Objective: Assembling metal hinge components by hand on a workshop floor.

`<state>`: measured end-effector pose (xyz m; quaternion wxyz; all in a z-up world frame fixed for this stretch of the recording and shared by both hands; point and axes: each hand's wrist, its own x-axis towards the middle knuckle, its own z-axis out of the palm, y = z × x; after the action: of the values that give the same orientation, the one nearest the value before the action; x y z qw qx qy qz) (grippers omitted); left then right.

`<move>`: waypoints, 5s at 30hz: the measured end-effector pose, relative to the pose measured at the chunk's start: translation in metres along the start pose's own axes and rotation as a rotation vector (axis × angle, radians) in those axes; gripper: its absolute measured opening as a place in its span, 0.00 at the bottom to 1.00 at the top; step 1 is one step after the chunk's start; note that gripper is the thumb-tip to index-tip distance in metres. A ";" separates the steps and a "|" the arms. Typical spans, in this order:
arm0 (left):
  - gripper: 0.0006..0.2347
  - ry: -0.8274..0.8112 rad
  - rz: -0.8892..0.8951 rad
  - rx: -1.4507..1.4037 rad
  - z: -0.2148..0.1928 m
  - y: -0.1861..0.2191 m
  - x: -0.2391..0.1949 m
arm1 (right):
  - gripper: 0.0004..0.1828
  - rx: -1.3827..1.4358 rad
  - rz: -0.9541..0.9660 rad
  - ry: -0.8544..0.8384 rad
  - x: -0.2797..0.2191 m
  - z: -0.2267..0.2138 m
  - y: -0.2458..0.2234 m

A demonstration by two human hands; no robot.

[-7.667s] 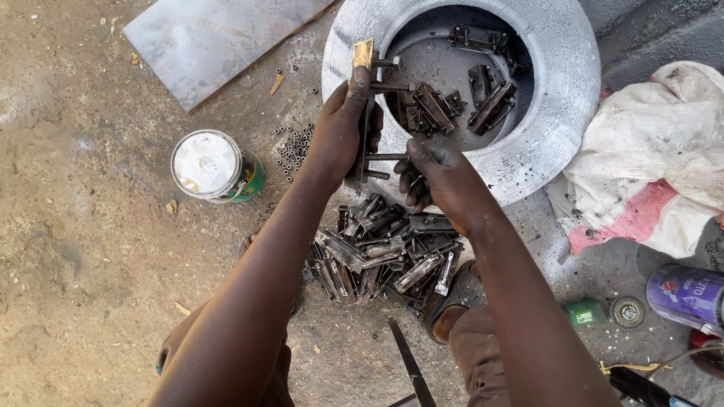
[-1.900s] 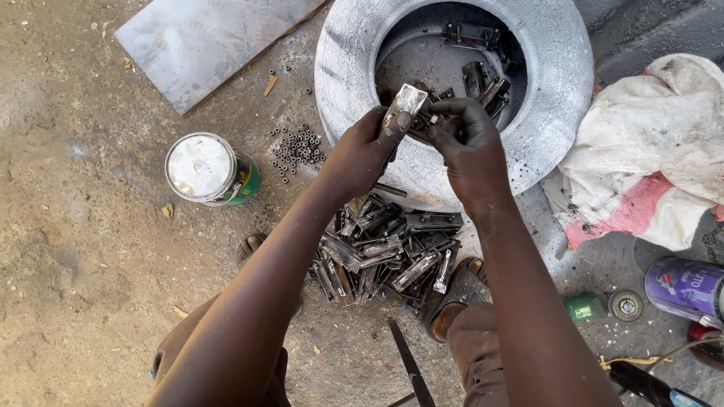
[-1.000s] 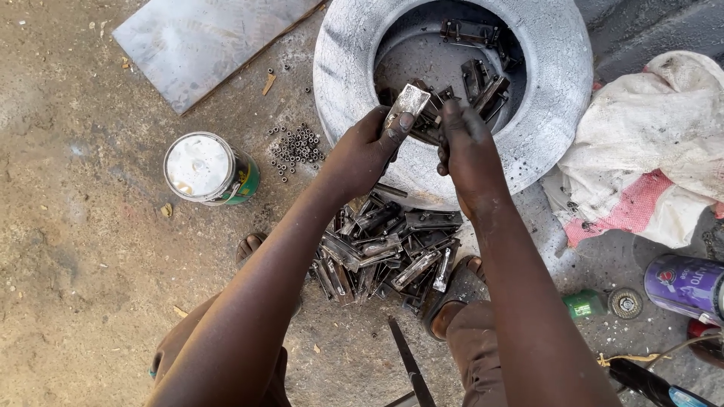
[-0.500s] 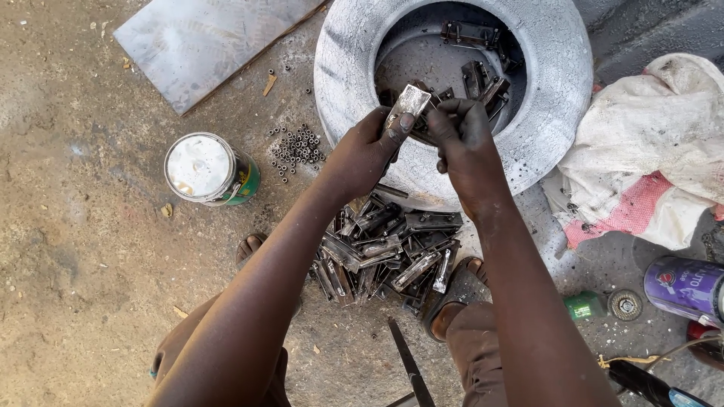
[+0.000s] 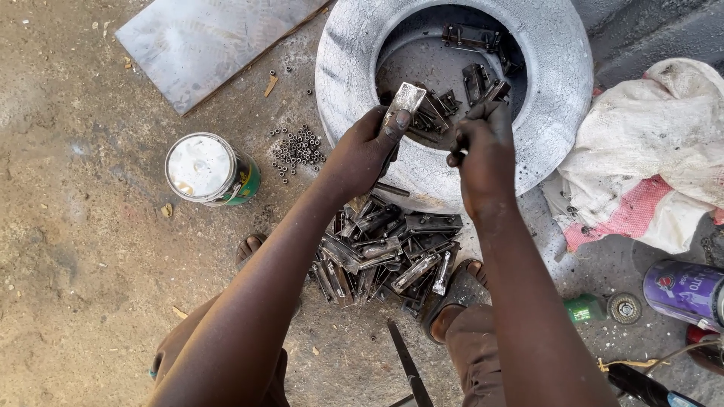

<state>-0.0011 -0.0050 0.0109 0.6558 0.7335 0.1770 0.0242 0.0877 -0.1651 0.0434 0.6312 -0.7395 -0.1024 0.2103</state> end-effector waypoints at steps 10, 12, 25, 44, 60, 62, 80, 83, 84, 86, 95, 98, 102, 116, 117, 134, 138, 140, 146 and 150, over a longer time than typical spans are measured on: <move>0.36 0.191 -0.188 -0.119 -0.010 -0.003 0.004 | 0.06 0.209 0.290 -0.168 0.001 0.003 0.013; 0.38 0.219 -0.250 -0.032 -0.014 -0.011 0.005 | 0.05 0.148 0.249 -0.194 0.000 0.003 0.017; 0.22 -0.266 -0.525 0.516 0.032 -0.122 -0.010 | 0.09 0.002 0.157 -0.257 0.005 -0.003 0.030; 0.23 0.347 -0.386 -0.221 -0.036 -0.025 0.007 | 0.12 0.201 0.746 -0.177 0.015 0.074 0.210; 0.20 0.310 -0.479 -0.323 -0.020 -0.046 0.045 | 0.19 0.585 0.762 -0.281 0.092 0.127 0.257; 0.21 0.277 -0.455 -0.346 -0.018 -0.044 0.048 | 0.14 0.710 0.710 -0.329 0.110 0.118 0.261; 0.17 0.321 -0.471 -0.326 -0.032 -0.037 0.063 | 0.33 -0.542 0.691 0.035 0.296 0.023 0.511; 0.17 0.326 -0.479 -0.329 -0.031 -0.036 0.063 | 0.27 -0.387 0.638 -0.041 0.245 0.059 0.369; 0.17 0.329 -0.476 -0.329 -0.032 -0.033 0.062 | 0.27 -0.386 0.635 -0.042 0.241 0.062 0.358; 0.18 0.319 -0.449 -0.303 -0.032 -0.028 0.058 | 0.27 -0.549 0.554 -0.215 0.230 0.069 0.337; 0.19 0.359 -0.464 -0.196 -0.040 -0.030 0.045 | 0.45 -0.626 0.627 -0.035 0.276 0.055 0.427; 0.19 0.352 -0.486 -0.176 -0.036 -0.017 0.044 | 0.36 -0.417 0.594 -0.135 0.230 0.076 0.307; 0.19 0.319 -0.443 -0.163 -0.033 -0.022 0.045 | 0.31 -0.493 0.561 -0.195 0.233 0.090 0.316; 0.16 0.363 -0.416 -0.219 -0.041 -0.016 0.034 | 0.33 -0.511 0.553 -0.342 0.242 0.096 0.305; 0.16 0.364 -0.415 -0.220 -0.040 -0.016 0.035 | 0.33 -0.512 0.552 -0.342 0.244 0.095 0.304; 0.17 0.317 -0.376 -0.185 -0.036 0.002 0.034 | 0.34 -0.164 0.336 0.368 0.250 0.013 0.221; 0.16 0.307 -0.321 -0.148 -0.029 0.002 0.030 | 0.23 -0.305 0.235 0.389 0.212 -0.007 0.125; 0.23 0.298 -0.467 -0.044 -0.025 0.000 0.032 | 0.12 0.089 0.400 0.152 0.165 -0.004 0.059; 0.38 0.226 -0.351 -0.429 -0.005 0.068 -0.005 | 0.17 0.244 0.318 -0.187 0.052 0.004 0.017; 0.39 0.157 -0.330 -0.438 0.009 0.045 -0.008 | 0.15 0.117 0.306 -0.081 0.014 0.021 0.015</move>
<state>0.0040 -0.0192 0.0545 0.7781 0.5313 0.3347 0.0114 0.0888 -0.1430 0.0236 0.6292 -0.6993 -0.0016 0.3392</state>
